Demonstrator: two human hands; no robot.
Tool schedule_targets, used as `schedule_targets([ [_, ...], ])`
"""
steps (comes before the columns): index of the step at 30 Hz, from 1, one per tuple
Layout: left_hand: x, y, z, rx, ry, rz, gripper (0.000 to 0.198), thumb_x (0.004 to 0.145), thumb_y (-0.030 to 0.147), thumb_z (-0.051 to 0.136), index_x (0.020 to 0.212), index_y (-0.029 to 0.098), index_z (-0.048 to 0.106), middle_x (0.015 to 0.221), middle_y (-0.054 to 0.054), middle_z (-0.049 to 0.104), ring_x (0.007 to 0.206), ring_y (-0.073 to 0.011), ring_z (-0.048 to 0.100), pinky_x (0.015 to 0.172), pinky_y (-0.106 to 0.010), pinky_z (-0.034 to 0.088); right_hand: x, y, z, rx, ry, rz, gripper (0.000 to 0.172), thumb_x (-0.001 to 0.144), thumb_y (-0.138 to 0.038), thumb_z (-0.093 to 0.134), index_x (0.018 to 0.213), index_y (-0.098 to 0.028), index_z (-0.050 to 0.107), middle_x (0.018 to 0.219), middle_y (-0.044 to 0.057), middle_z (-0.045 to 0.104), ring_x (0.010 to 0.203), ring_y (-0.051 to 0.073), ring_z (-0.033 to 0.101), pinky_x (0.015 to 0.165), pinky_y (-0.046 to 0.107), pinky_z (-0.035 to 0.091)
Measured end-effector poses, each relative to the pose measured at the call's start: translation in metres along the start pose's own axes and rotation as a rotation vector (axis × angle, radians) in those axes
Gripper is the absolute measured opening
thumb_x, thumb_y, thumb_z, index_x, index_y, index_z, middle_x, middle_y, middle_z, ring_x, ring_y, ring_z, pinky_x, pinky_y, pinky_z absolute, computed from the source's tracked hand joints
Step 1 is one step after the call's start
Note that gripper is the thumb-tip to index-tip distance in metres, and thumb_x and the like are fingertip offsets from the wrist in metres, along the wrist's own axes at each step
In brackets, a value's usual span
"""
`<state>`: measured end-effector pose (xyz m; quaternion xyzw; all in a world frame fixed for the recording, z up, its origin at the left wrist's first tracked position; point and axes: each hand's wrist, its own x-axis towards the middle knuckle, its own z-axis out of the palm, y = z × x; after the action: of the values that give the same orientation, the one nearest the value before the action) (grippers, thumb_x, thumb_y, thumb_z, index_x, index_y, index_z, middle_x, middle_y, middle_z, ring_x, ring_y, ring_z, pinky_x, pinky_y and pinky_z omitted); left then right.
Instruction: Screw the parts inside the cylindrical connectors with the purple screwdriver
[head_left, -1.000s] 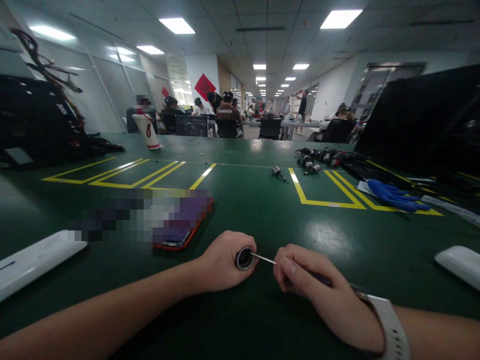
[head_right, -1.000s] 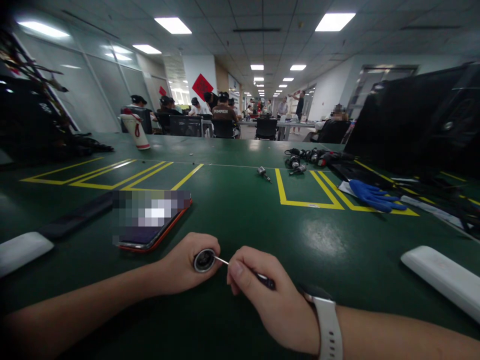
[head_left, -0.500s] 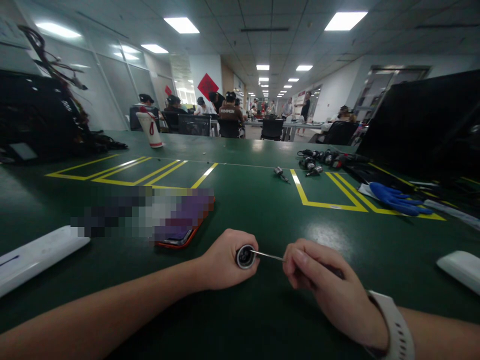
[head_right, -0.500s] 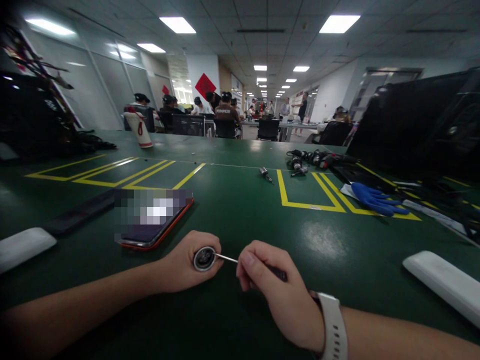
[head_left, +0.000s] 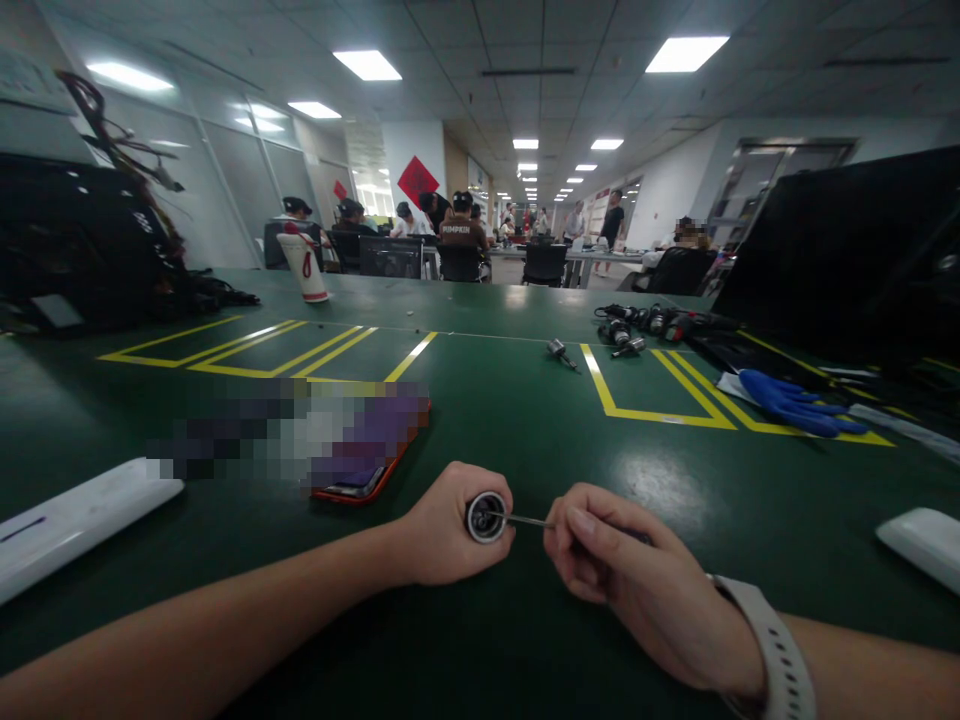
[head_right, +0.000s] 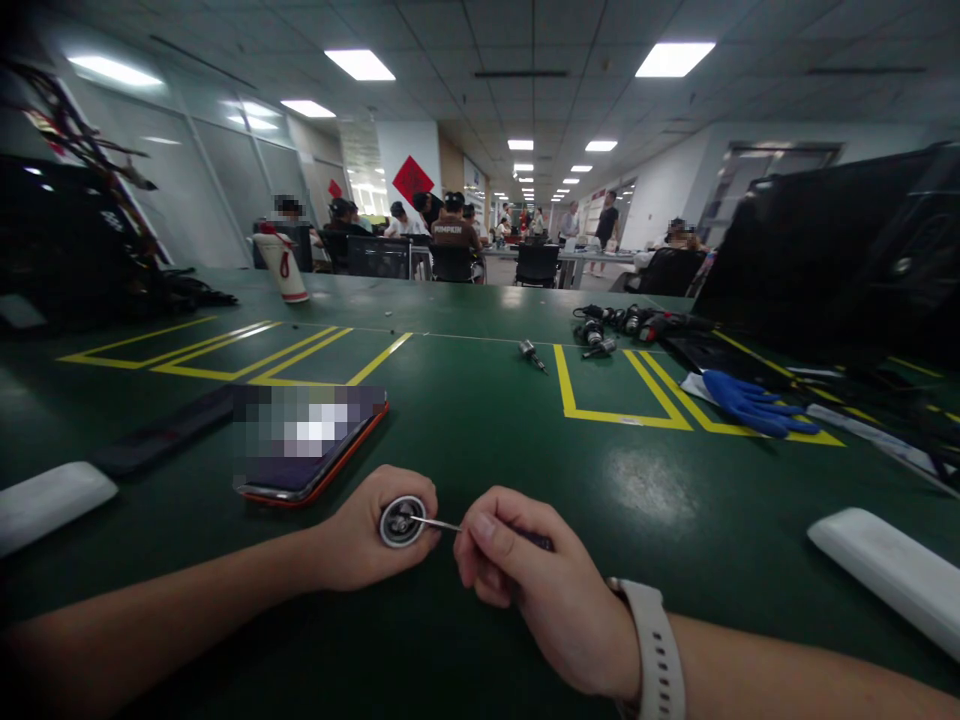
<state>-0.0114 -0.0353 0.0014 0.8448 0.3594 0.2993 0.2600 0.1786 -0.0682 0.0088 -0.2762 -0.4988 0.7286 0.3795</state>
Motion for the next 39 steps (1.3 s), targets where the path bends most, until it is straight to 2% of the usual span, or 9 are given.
schedule_targets([
  [3, 0.000, -0.002, 0.000, -0.013, -0.027, 0.034, 0.009, 0.066, 0.015, 0.056, 0.060, 0.015, 0.049, 0.054, 0.003, 0.050, 0.046, -0.0069, 0.046, 0.044, -0.017, 0.035, 0.000, 0.001, -0.002, -0.023, -0.007, -0.005, 0.027, 0.083, -0.038, 0.055, 0.071, -0.014, 0.051, 0.062, -0.001, 0.047, 0.053, 0.008, 0.033, 0.048, 0.021, 0.023],
  [5, -0.001, -0.002, 0.001, 0.003, -0.026, 0.039, 0.010, 0.068, 0.016, 0.056, 0.061, 0.015, 0.049, 0.054, 0.004, 0.050, 0.046, -0.0067, 0.046, 0.044, -0.017, 0.035, -0.002, 0.001, -0.005, -0.137, -0.008, -0.051, 0.027, 0.086, -0.039, 0.051, 0.073, -0.015, 0.052, 0.062, -0.001, 0.048, 0.054, 0.008, 0.035, 0.049, 0.022, 0.024],
  [8, -0.001, -0.001, 0.001, 0.056, -0.037, 0.028, 0.010, 0.070, 0.017, 0.056, 0.062, 0.015, 0.050, 0.056, 0.004, 0.051, 0.049, -0.0070, 0.048, 0.047, -0.017, 0.036, -0.007, -0.004, -0.008, -0.474, 0.004, -0.178, 0.031, 0.090, -0.039, 0.043, 0.072, -0.015, 0.054, 0.064, 0.000, 0.050, 0.058, 0.010, 0.041, 0.052, 0.023, 0.029],
  [12, -0.001, 0.000, 0.003, 0.184, -0.099, 0.043, 0.007, 0.071, 0.018, 0.056, 0.066, 0.015, 0.053, 0.060, 0.003, 0.054, 0.053, -0.0086, 0.050, 0.049, -0.019, 0.037, -0.014, -0.019, 0.001, -0.947, -0.004, -0.329, 0.032, 0.091, -0.031, 0.038, 0.066, -0.016, 0.051, 0.062, 0.000, 0.048, 0.060, 0.012, 0.045, 0.057, 0.025, 0.033],
  [16, -0.002, 0.002, 0.004, 0.329, -0.169, 0.051, 0.002, 0.070, 0.019, 0.056, 0.070, 0.017, 0.056, 0.063, 0.002, 0.058, 0.056, -0.0108, 0.052, 0.050, -0.020, 0.036, -0.015, -0.028, 0.014, -1.135, -0.052, -0.449, 0.030, 0.089, -0.022, 0.036, 0.062, -0.016, 0.048, 0.065, 0.002, 0.049, 0.063, 0.013, 0.046, 0.057, 0.026, 0.033],
  [20, -0.002, 0.005, 0.004, 0.395, -0.213, 0.080, 0.003, 0.072, 0.019, 0.054, 0.074, 0.017, 0.056, 0.065, 0.001, 0.059, 0.058, -0.0124, 0.053, 0.052, -0.021, 0.037, -0.009, -0.029, 0.012, -1.055, 0.001, -0.359, 0.035, 0.091, -0.026, 0.035, 0.061, -0.016, 0.050, 0.060, 0.000, 0.048, 0.059, 0.012, 0.046, 0.056, 0.026, 0.033],
  [25, -0.002, 0.005, 0.004, 0.369, -0.233, 0.098, 0.006, 0.079, 0.019, 0.050, 0.075, 0.017, 0.055, 0.069, 0.000, 0.059, 0.062, -0.0122, 0.054, 0.056, -0.021, 0.040, 0.002, -0.022, -0.001, -0.697, 0.095, -0.165, 0.041, 0.088, -0.038, 0.040, 0.056, -0.015, 0.052, 0.056, -0.001, 0.045, 0.054, 0.010, 0.041, 0.050, 0.024, 0.029],
  [32, -0.001, -0.002, 0.004, 0.285, -0.038, 0.037, 0.007, 0.076, 0.020, 0.056, 0.071, 0.016, 0.052, 0.064, 0.002, 0.054, 0.055, -0.0097, 0.049, 0.051, -0.020, 0.037, 0.004, -0.007, -0.004, -0.181, 0.214, -0.011, 0.038, 0.081, -0.045, 0.053, 0.060, -0.014, 0.056, 0.057, -0.001, 0.046, 0.052, 0.008, 0.037, 0.047, 0.022, 0.025],
  [39, -0.002, -0.002, 0.005, 0.259, 0.128, 0.030, 0.014, 0.077, 0.021, 0.056, 0.065, 0.017, 0.048, 0.060, 0.003, 0.051, 0.054, -0.0100, 0.048, 0.051, -0.021, 0.036, 0.002, -0.003, 0.002, -0.023, 0.208, -0.045, 0.035, 0.083, -0.041, 0.053, 0.061, -0.014, 0.055, 0.063, 0.001, 0.046, 0.055, 0.009, 0.035, 0.049, 0.023, 0.028],
])
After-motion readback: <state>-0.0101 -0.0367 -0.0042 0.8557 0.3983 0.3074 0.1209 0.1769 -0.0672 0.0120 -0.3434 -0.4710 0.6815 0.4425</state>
